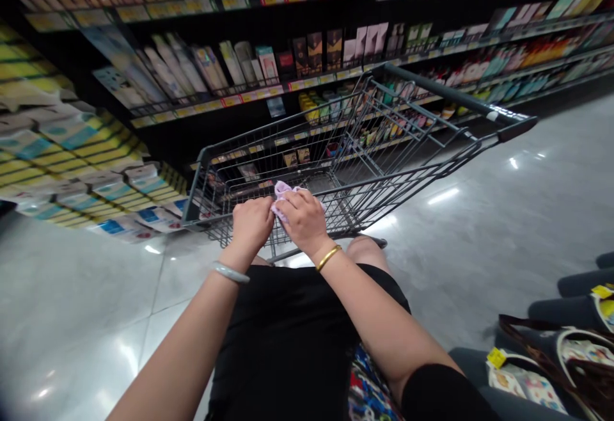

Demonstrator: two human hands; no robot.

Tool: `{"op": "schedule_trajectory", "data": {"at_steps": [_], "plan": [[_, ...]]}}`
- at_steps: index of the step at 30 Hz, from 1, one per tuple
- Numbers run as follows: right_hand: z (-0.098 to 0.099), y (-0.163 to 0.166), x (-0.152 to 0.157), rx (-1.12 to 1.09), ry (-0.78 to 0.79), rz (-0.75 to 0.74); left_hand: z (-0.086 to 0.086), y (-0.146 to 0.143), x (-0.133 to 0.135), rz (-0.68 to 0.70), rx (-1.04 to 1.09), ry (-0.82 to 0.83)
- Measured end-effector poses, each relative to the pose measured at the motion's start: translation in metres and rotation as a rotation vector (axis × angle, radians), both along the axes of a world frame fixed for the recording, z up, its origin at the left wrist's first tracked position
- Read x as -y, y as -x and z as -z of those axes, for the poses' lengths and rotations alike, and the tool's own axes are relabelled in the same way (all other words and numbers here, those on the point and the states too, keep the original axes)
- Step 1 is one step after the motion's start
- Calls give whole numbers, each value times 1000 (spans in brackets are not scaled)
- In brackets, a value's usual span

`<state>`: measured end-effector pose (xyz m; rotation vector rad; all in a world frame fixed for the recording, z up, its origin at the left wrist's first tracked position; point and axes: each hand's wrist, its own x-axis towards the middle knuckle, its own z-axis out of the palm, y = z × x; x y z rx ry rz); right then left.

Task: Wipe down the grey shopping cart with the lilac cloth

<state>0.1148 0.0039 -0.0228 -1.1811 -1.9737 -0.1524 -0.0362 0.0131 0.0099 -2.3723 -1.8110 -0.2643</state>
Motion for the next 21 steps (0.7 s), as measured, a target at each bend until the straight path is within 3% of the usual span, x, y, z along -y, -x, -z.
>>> {"op": "schedule_trajectory", "data": {"at_steps": [8,12,16,21], "plan": [[-37,9,-9,-38,100,-29,-2,-5,0,-45,38,46],[-23,12,-4,-71,81,-18,-2,-8,1,-16,56,55],[-8,-7,4,-60,59,11,-4,-14,2,25,58,61],[-20,-25,2,-108,91,160,-6,-31,3,48,78,61]]}}
